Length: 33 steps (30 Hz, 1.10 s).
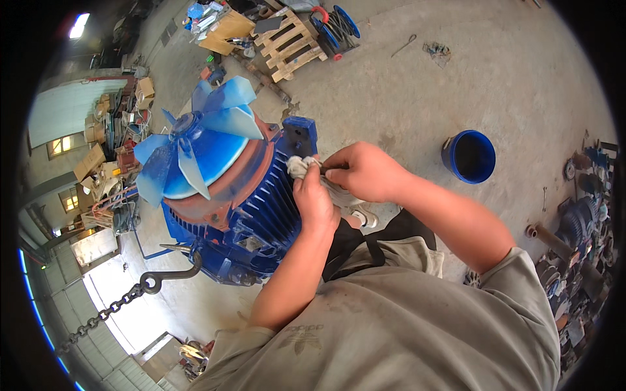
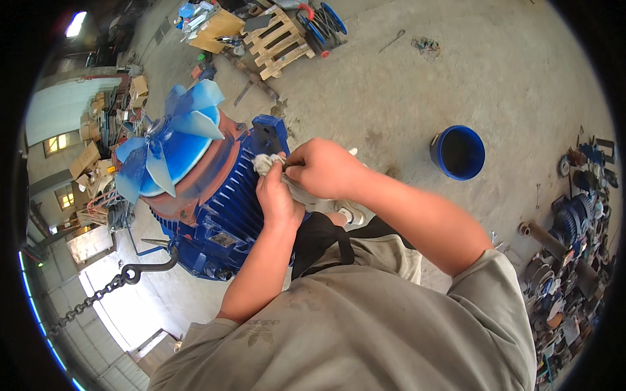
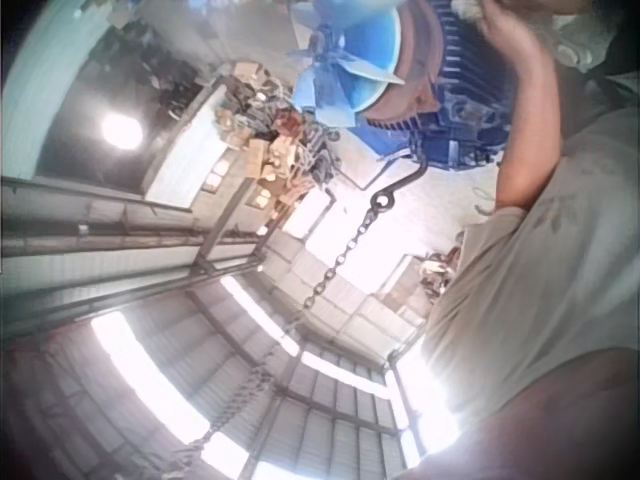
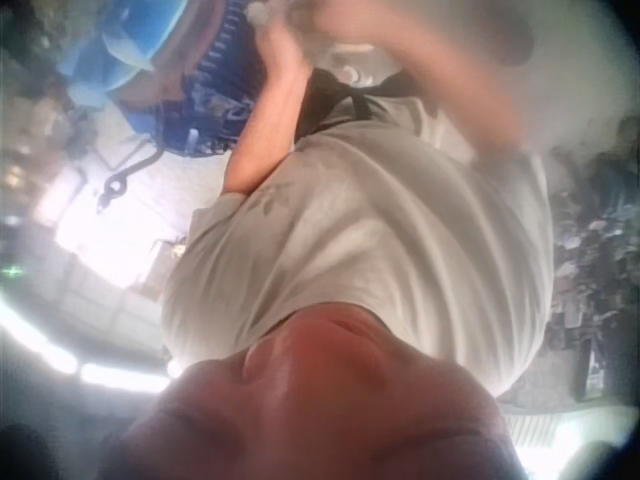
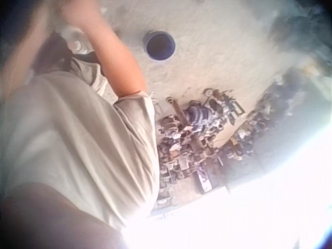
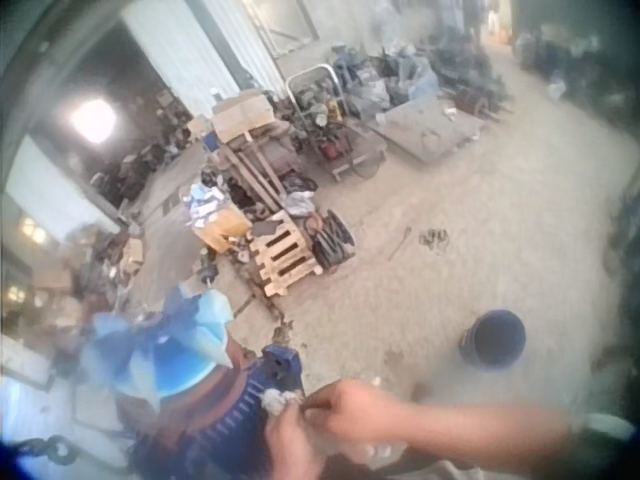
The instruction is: The person cleans a blue industrial motor using a white cloth and a metal rod. They wipe the motor's body and fan area, then use the rod to scrape or clean crevices while holding the cloth.
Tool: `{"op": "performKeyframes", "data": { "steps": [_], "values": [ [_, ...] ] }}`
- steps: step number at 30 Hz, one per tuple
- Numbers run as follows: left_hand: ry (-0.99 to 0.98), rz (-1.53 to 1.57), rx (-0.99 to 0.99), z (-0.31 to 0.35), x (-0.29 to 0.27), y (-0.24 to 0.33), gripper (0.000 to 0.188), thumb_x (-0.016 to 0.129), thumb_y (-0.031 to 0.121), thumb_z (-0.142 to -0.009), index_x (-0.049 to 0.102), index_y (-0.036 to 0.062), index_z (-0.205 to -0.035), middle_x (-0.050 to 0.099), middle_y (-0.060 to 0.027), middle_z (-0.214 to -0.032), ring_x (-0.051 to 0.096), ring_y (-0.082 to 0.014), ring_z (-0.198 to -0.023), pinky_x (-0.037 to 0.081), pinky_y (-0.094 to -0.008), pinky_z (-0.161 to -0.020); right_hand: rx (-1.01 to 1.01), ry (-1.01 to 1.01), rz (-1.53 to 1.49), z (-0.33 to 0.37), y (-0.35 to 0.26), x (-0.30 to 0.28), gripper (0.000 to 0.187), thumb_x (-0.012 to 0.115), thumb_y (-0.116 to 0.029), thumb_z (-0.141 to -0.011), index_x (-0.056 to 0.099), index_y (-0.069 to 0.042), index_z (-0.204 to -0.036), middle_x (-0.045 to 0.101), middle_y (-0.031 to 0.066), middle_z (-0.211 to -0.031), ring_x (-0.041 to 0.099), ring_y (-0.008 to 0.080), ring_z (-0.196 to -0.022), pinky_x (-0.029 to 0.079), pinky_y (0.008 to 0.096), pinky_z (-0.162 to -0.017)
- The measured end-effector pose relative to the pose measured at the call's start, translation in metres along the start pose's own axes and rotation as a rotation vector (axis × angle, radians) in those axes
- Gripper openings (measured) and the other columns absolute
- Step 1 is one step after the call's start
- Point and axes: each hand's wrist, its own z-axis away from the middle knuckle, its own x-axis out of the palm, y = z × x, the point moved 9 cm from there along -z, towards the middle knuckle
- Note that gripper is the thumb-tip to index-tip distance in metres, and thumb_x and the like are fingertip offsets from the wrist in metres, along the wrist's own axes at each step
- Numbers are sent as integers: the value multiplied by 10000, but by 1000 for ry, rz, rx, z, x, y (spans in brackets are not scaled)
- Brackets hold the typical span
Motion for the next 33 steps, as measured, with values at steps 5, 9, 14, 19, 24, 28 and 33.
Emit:
{"op": "performKeyframes", "data": {
  "steps": [5,9,14,19,24,28,33],
  "values": [
    [-504,-120,256,19,68,33,361,516,192,-1124,582,-64,-1369,688,-123,-1224,657,-206,-1124,525,-362,-979,-203,401,-400,55,-7,-11,379,611,-118,-1058,643,26,-1408,772,157,-987,702,137,-871,573,328,-812],
    [-252,-372,182,39,16,-9,382,521,207,-1134,572,-46,-1415,671,-112,-1288,632,-186,-1174,493,-354,-1037,-62,291,-356,76,33,25,383,627,-125,-1060,647,34,-1408,770,123,-977,697,127,-892,574,317,-840],
    [-223,-439,-22,50,-63,-65,439,516,236,-1149,513,-40,-1490,630,-123,-1400,589,-186,-1264,459,-338,-1097,29,141,-298,88,75,61,376,657,-163,-1026,692,48,-1336,778,186,-966,730,172,-869,579,344,-843],
    [-156,-264,-41,45,-97,-63,429,492,251,-1153,474,15,-1511,652,-95,-1349,635,-173,-1165,513,-333,-1011,107,55,-367,87,90,76,394,677,-165,-1008,693,48,-1339,786,196,-1007,737,183,-890,576,339,-842],
    [-61,-253,-98,39,-107,-56,305,471,253,-1150,518,106,-1413,690,-60,-1086,622,-120,-771,519,-287,-634,114,25,-312,83,90,70,382,698,-169,-991,714,12,-1326,791,174,-1020,729,176,-877,572,341,-833],
    [44,-178,-130,35,-120,-55,330,468,278,-1153,537,138,-1444,692,-59,-1075,609,-144,-742,516,-308,-634,155,-28,-306,84,94,69,366,706,-174,-983,731,-9,-1309,793,183,-1027,721,186,-867,569,342,-829],
    [27,-150,-233,40,-123,-63,338,439,331,-1158,598,145,-1390,707,-69,-1055,601,-182,-713,519,-347,-665,75,10,-241,83,82,55,356,704,-175,-981,741,-28,-1304,785,180,-974,709,179,-822,565,333,-803]
  ]
}}
